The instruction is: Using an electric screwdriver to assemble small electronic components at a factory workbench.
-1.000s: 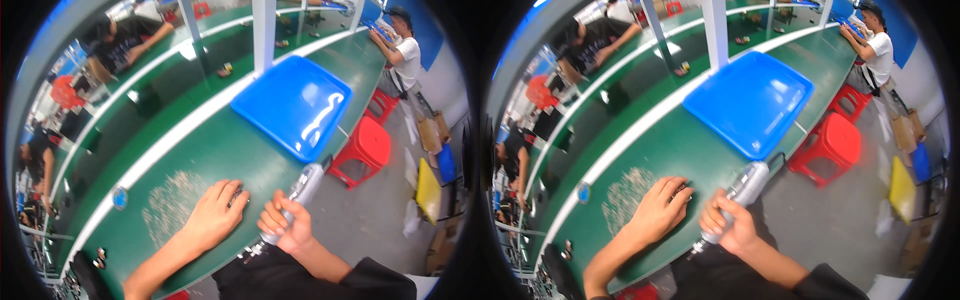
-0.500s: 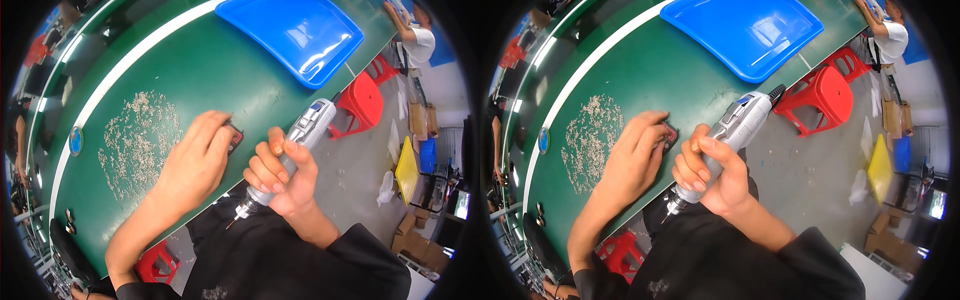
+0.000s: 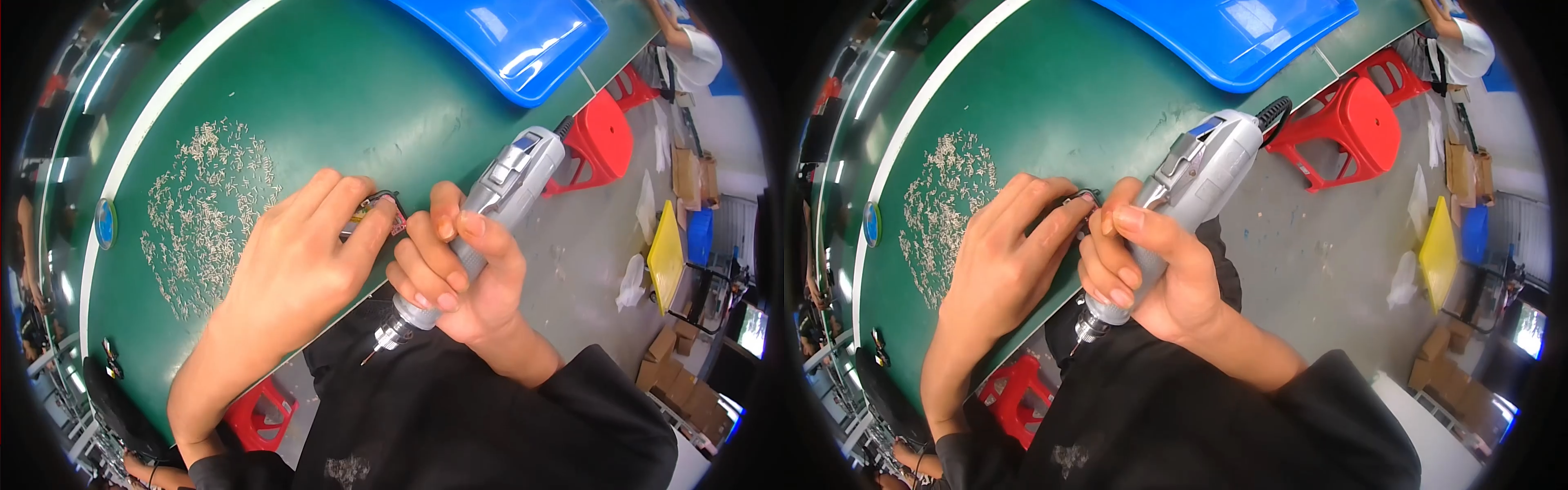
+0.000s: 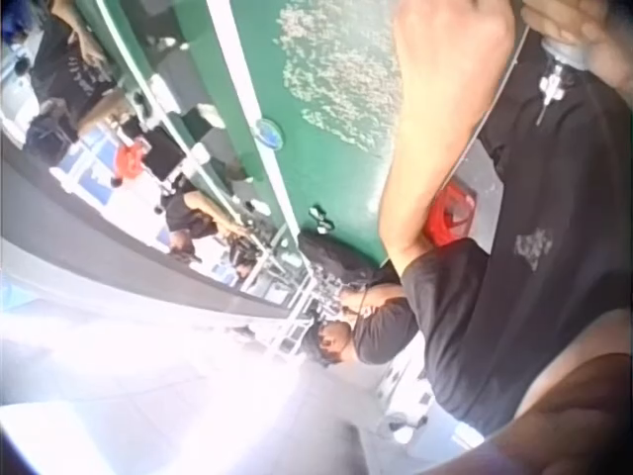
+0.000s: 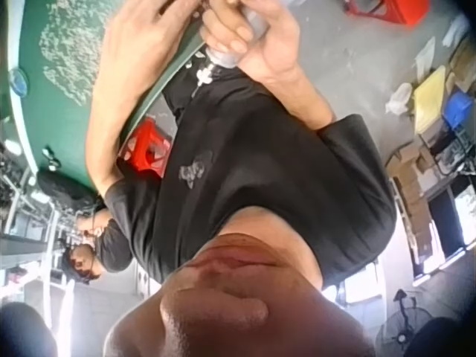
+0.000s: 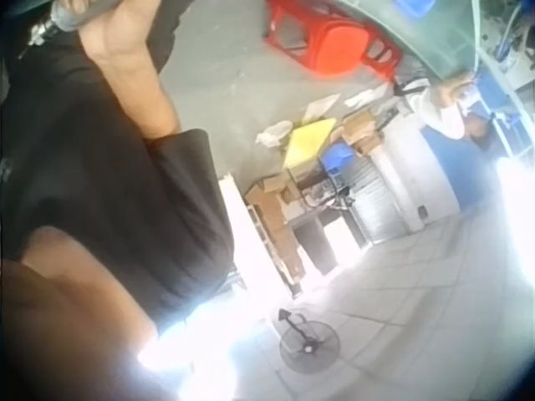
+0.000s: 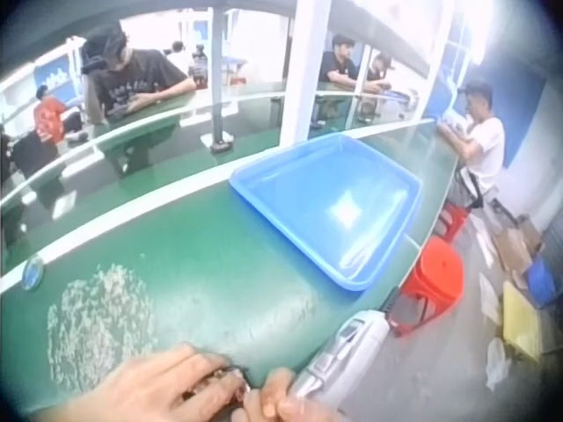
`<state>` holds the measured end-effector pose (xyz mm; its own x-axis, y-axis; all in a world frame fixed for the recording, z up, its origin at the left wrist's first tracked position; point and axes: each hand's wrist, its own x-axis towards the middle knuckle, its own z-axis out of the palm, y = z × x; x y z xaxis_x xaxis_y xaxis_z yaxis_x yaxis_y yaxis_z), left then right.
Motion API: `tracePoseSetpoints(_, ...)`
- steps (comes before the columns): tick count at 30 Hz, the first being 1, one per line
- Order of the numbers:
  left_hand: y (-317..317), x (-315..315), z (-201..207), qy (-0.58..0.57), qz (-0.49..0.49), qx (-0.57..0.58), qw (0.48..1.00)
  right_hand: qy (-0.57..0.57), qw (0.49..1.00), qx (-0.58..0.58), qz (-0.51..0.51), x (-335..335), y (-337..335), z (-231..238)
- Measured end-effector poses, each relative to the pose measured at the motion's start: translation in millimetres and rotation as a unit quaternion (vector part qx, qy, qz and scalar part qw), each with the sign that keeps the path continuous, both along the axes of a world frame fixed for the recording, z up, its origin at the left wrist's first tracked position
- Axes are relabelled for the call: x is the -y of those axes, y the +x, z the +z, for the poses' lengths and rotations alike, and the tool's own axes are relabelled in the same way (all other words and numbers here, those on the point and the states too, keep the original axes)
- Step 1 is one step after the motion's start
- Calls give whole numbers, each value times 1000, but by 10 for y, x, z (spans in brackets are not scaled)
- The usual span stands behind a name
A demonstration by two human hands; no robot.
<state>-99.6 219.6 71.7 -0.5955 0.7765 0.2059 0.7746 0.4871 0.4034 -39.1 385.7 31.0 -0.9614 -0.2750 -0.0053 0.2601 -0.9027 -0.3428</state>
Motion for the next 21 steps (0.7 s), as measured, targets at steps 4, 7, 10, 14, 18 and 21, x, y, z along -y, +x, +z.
tracePoseSetpoints(4,-36,-69,-72,52,-23,-38,998,3,1000,13,-5,4,-5,22)
tracePoseSetpoints(7,-68,-64,-126,88,-85,-29,992,11,1000,2,-1,-21,-2,19)
tracePoseSetpoints(10,-67,-41,-123,87,-93,-2,992,0,1000,4,-2,-27,12,-3)
tracePoseSetpoints(14,-63,-29,-105,63,-82,51,993,-7,1000,11,-5,-40,32,-17)
tracePoseSetpoints(18,-39,-41,-134,92,-68,95,989,-17,1000,23,3,-76,34,-30)
tracePoseSetpoints(21,-62,-31,-155,110,-77,115,984,-24,999,31,-3,-104,46,-45)
